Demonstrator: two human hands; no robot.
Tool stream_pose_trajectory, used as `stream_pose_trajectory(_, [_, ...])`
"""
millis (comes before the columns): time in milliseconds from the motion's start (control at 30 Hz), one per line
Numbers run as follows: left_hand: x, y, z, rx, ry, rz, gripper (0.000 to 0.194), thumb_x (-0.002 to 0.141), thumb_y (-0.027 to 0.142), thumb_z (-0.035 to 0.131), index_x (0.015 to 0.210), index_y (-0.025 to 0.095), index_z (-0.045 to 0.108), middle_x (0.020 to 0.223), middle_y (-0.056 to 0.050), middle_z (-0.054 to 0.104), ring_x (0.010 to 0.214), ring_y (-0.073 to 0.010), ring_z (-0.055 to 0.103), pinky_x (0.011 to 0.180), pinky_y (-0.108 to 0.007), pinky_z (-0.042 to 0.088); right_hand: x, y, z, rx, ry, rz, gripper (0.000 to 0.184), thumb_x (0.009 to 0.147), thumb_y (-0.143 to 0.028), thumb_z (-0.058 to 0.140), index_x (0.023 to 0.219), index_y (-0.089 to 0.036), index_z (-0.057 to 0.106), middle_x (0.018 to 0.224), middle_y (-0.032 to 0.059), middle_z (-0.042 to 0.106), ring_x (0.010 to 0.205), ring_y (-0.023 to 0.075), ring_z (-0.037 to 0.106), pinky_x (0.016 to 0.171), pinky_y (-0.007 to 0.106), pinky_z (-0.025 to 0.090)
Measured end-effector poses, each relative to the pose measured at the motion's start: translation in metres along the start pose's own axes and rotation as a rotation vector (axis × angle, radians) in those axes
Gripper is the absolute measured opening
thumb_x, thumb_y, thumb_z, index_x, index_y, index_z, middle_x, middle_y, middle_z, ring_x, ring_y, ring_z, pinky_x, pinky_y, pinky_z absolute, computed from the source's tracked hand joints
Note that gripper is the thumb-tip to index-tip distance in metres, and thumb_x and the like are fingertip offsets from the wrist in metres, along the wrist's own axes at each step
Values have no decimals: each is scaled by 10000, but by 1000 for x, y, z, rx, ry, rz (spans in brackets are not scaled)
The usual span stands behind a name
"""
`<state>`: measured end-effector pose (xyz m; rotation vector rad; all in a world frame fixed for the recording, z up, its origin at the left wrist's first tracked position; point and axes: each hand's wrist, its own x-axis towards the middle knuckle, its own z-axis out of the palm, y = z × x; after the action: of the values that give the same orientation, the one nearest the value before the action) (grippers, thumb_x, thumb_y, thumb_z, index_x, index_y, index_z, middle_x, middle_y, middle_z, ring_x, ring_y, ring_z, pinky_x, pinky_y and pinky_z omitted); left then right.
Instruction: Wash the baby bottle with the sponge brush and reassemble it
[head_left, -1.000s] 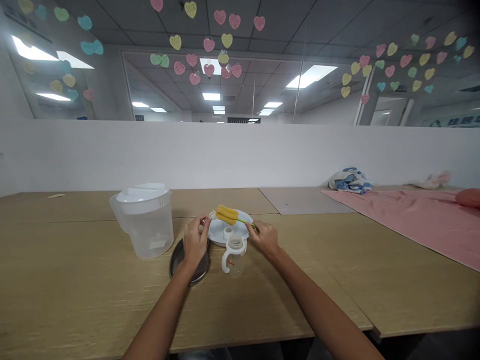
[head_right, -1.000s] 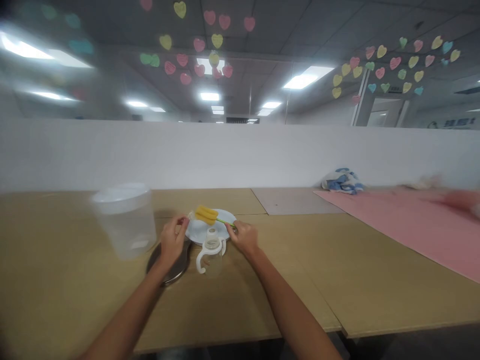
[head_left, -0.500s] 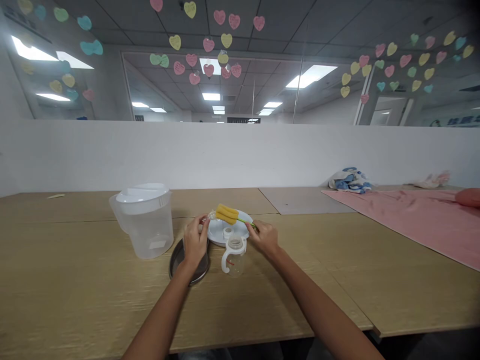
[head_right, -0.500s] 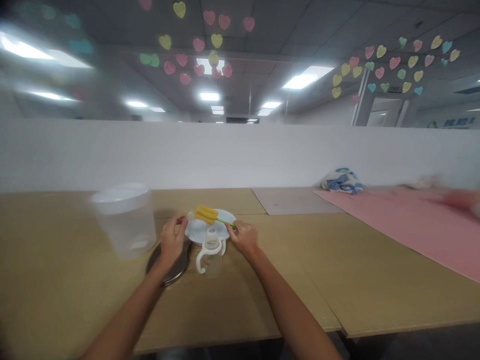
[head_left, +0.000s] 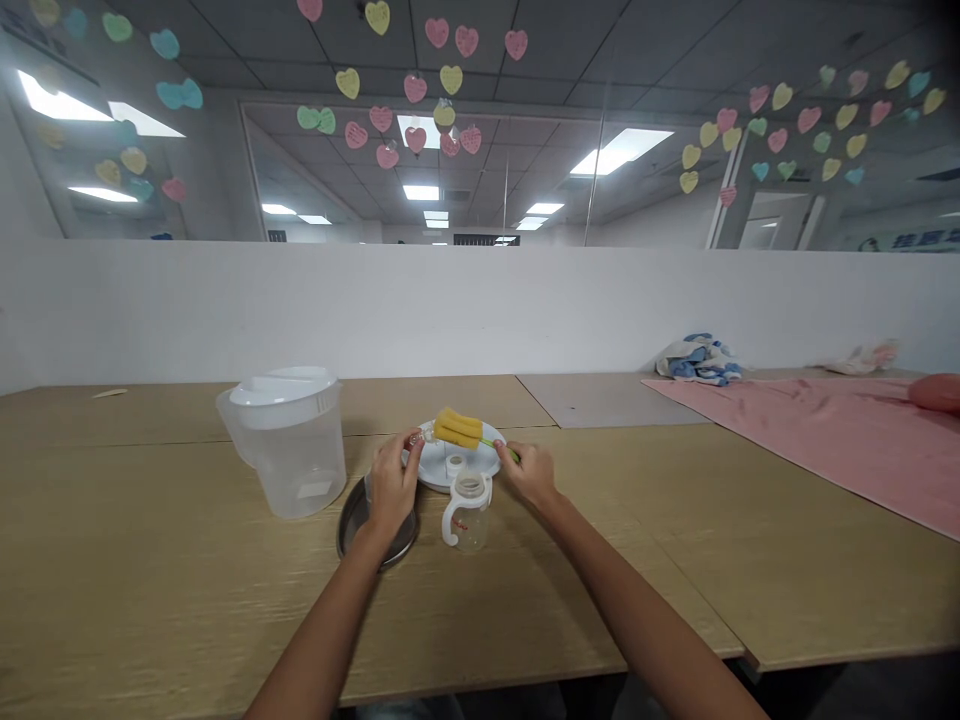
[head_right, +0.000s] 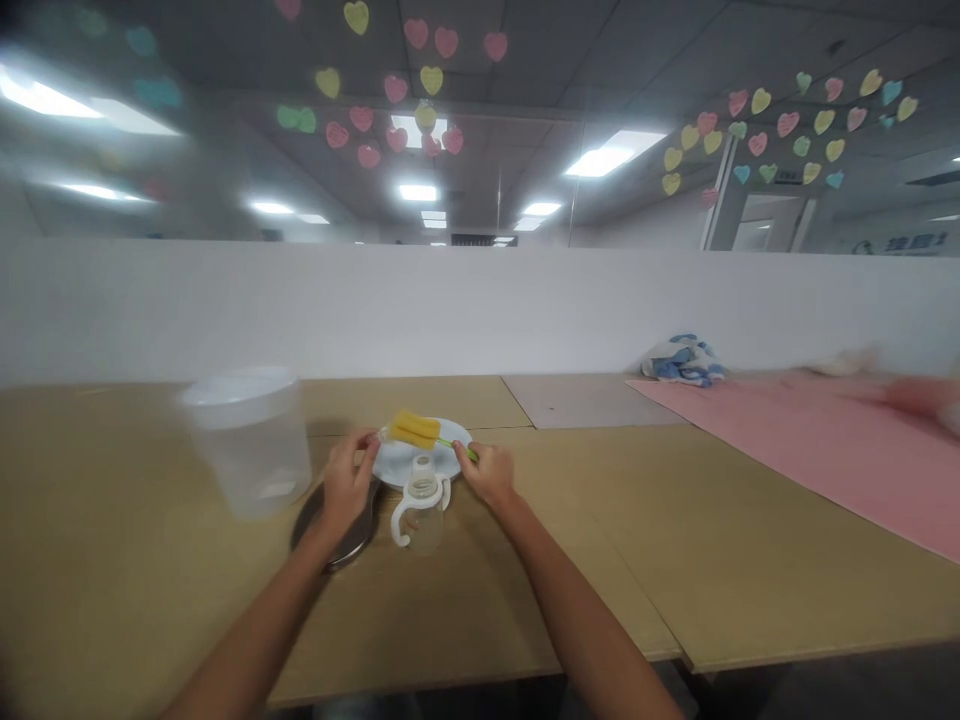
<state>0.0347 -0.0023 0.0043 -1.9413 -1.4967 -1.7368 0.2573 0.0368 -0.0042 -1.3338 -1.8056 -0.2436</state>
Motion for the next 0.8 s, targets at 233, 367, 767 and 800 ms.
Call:
stream_pose_trajectory(233, [-2,-2,1,19,5,38,289,876,385,396,1028,203,561,956,-61,635,859,-187,564,828,-329,414,1,0,-1,38,-25,2,556,857,-541,310,580,-161,608,464,14,506,457,97,421,467,238,175])
stream_pose_trajectory(367, [-3,-3,1,-1,-13,35,298,874,394,393,1030,201,558,955,-63,634,863,-187,571,820,-329,429,1,0,-2,30,-41,-14,550,863,-528,307,588,-163,613,477,17,530,462,97,434,470,234,181])
stream_pose_trajectory(767, [5,0,-8,-70,150,-89,172,761,225,416,792,192,581,797,-36,545,770,-185,527,730,-291,428,0,0,4,-75,-24,-36,584,861,-564,303,556,-162,597,510,38,574,462,99,455,475,236,171])
stream_pose_trajectory(800, [6,-2,-8,-70,161,-110,175,731,201,412,767,193,583,778,-32,542,754,-185,524,717,-291,427,0,1,4,-79,-20,-33,586,862,-561,302,547,-160,591,511,40,575,461,99,453,475,237,171])
